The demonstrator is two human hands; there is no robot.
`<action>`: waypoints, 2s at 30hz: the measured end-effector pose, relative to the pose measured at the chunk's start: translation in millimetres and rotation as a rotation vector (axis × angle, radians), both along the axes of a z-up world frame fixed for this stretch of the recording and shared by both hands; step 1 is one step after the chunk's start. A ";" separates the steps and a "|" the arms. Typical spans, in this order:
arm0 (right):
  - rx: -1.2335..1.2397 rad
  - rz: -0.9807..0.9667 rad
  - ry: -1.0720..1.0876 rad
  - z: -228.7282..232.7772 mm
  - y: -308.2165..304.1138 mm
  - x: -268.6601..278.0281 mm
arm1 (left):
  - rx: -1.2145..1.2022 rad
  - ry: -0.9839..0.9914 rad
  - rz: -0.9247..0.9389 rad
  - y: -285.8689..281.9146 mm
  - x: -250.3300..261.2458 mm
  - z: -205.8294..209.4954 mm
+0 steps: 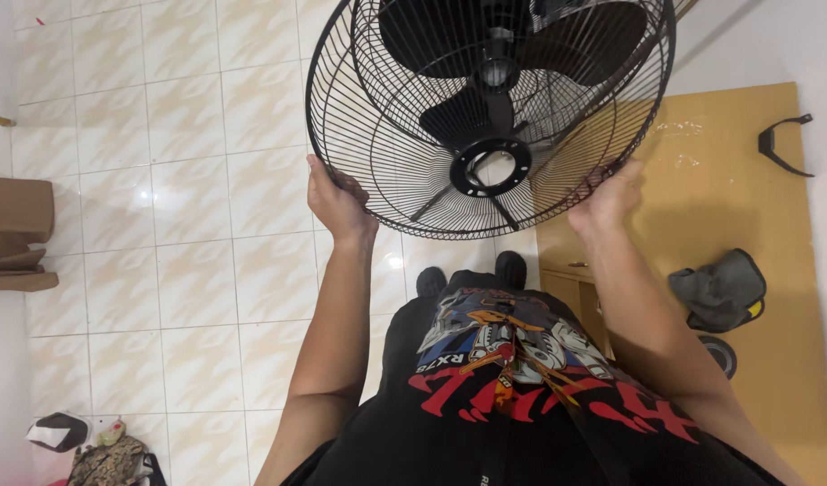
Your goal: The person reassembles a standing electric fan by hand, attaching the front grille, securing the central hub cap, and positioning the fan on its base. The person then plugs the fan into a wall socket and adjusts its orientation.
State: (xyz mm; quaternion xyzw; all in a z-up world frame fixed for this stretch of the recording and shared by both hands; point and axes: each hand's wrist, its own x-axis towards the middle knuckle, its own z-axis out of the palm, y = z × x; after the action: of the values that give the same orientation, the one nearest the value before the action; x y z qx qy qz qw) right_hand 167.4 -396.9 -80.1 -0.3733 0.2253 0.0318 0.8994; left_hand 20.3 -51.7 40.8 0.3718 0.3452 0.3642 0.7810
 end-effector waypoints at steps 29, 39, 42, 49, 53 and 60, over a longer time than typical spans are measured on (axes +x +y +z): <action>0.135 0.018 0.123 -13.3 -29.0 -9.7 | 0.916 0.216 -0.288 28.7 9.1 7.0; 0.225 0.338 -0.157 -58.9 -53.0 -8.0 | 0.765 0.098 -0.535 -6.5 15.4 67.5; 0.154 0.332 -0.120 -39.3 -39.2 -22.0 | 0.834 0.054 -0.569 -24.0 1.6 87.8; -0.505 -0.060 -0.424 57.7 -14.8 -7.6 | 1.447 0.184 -0.508 -43.8 -4.0 115.3; -0.899 0.117 -0.846 131.1 13.5 -22.0 | 1.665 0.224 -0.501 -58.7 -0.3 104.4; -1.252 0.755 -1.280 191.4 94.6 -63.7 | 1.908 0.122 -0.422 -66.4 -2.3 79.9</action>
State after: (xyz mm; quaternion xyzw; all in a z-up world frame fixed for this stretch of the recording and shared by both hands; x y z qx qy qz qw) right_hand 103.6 -302.2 111.3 -0.7787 -0.4651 -0.0164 0.4208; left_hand 18.0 -118.1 120.7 0.9196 -0.1281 0.3235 0.1823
